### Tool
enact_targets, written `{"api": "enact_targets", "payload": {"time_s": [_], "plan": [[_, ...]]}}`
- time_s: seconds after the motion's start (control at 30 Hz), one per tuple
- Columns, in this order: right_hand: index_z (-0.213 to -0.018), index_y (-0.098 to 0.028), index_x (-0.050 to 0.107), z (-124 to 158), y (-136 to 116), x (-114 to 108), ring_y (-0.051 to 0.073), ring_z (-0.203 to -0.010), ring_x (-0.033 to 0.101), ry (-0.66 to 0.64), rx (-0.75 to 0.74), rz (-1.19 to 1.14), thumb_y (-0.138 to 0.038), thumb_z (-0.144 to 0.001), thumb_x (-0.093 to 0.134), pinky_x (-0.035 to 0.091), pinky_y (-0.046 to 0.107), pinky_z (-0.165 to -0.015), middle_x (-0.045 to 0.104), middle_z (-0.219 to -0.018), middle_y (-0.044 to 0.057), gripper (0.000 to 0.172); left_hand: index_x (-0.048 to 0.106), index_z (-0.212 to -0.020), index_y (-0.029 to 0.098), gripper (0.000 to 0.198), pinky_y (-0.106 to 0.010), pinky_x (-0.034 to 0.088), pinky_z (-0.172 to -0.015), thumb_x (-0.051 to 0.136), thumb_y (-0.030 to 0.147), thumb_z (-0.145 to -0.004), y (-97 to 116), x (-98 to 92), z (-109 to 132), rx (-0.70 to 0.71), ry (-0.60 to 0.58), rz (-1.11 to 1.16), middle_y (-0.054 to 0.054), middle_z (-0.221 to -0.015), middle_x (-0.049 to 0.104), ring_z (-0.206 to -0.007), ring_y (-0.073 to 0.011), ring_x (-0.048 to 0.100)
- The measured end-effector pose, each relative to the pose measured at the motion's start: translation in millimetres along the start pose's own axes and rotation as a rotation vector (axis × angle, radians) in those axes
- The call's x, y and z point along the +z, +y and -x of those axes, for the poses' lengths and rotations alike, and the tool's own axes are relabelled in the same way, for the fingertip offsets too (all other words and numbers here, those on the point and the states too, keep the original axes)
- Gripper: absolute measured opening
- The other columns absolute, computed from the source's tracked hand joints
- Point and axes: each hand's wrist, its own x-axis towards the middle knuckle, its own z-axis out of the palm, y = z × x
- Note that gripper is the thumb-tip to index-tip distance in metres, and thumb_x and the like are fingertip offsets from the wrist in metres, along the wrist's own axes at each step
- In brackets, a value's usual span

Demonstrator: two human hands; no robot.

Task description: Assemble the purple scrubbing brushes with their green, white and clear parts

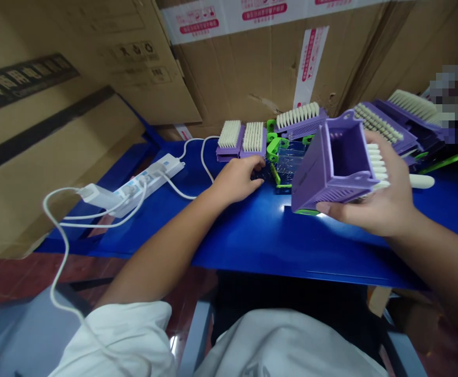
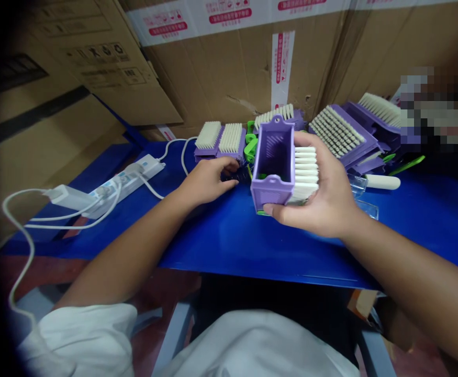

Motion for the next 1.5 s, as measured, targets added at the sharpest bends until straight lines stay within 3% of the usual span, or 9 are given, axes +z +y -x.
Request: {"api": "enact_targets", "payload": {"time_s": [0.17,0.4,0.57,0.7,0.93,1.1,1.27,1.4,1.5], "plan": [[-0.138,-0.032,0.070,1,7,-2,0.034,-0.101,0.081,0.032,-0.075,0.019,-0.047,-0.066,0.106,0.070,0.051,-0.087,0.080,-0.116,0.006,0.082,0.077,-0.122,0.019,0.040,-0.037,0.061,-0.085,0.076,0.008,-0.084,6,-6.2,0,-0.056,-0.028,0.014,-0.005,-0.103,0.084,-0.090,-0.0221,0.079],[-0.147,-0.037,0.068,2,17,0,0.029,-0.098,0.081,0.021,-0.144,-0.027,-0.049,-0.065,0.107,0.070,0.044,-0.082,0.079,-0.117,0.000,0.092,0.075,-0.138,0.019,0.059,-0.035,0.054,-0.081,0.088,0.037,-0.084,18,-17.4,0,-0.139,-0.217,-0.058,-0.005,-0.095,0.080,-0.090,-0.0257,0.076],[-0.145,-0.033,0.068,4,16,0,0.029,-0.100,0.080,0.011,-0.116,-0.054,-0.044,-0.065,0.108,0.070,0.044,-0.085,0.079,-0.119,0.002,0.090,0.082,-0.129,0.017,0.060,-0.040,0.056,-0.091,0.093,0.052,-0.081,17,-15.7,0,-0.087,-0.271,-0.097,-0.014,-0.117,0.081,-0.110,-0.0335,0.076],[-0.145,-0.028,0.066,4,15,0,0.028,-0.097,0.081,-0.027,-0.096,-0.017,-0.042,-0.066,0.107,0.070,0.041,-0.081,0.080,-0.118,0.004,0.090,0.086,-0.109,0.017,0.040,-0.036,0.052,-0.078,0.086,0.050,-0.086,17,-15.6,0,-0.131,-0.293,-0.048,-0.010,-0.096,0.083,-0.091,-0.0281,0.077],[-0.156,-0.030,0.058,7,15,1,0.037,-0.114,0.081,-0.193,-0.206,0.052,-0.033,-0.070,0.099,0.070,0.054,-0.097,0.078,-0.135,0.011,0.095,0.084,-0.099,0.018,0.034,-0.031,0.046,-0.070,0.080,0.050,-0.085,22,-24.8,4,-0.096,-0.096,0.214,-0.001,-0.078,0.076,-0.071,-0.0170,0.065],[-0.158,-0.035,0.061,7,17,-3,0.041,-0.126,0.079,-0.261,-0.346,-0.088,-0.054,-0.084,0.095,0.067,0.060,-0.108,0.079,-0.139,0.013,0.083,0.079,-0.095,0.021,0.041,-0.029,0.044,-0.061,0.076,0.060,-0.085,24,-30.1,2,0.012,0.186,0.559,0.000,-0.074,0.069,-0.064,-0.0144,0.057],[-0.160,-0.038,0.060,5,20,-8,0.041,-0.130,0.078,-0.269,-0.372,-0.137,-0.053,-0.082,0.097,0.067,0.060,-0.111,0.079,-0.143,0.012,0.088,0.079,-0.090,0.021,0.065,-0.029,0.044,-0.054,0.058,0.083,-0.090,28,-34.1,1,-0.017,0.146,1.024,-0.006,-0.077,0.074,-0.063,-0.0167,0.064],[-0.162,-0.036,0.059,7,25,-6,0.042,-0.131,0.077,-0.291,-0.369,-0.103,-0.052,-0.080,0.098,0.067,0.060,-0.112,0.078,-0.143,0.014,0.092,0.081,-0.098,0.021,0.066,-0.025,0.033,-0.047,0.062,0.084,-0.088,32,-38.9,2,0.053,0.150,1.268,-0.005,-0.080,0.079,-0.049,-0.0082,0.044],[-0.162,-0.037,0.058,8,27,-3,0.041,-0.128,0.079,-0.278,-0.349,-0.058,-0.053,-0.079,0.099,0.068,0.059,-0.109,0.078,-0.143,0.013,0.094,0.080,-0.109,0.022,0.066,-0.024,0.029,-0.042,0.071,0.083,-0.084,41,-50.6,10,0.212,0.283,1.358,-0.004,-0.095,0.084,-0.047,-0.0049,0.035]]}}
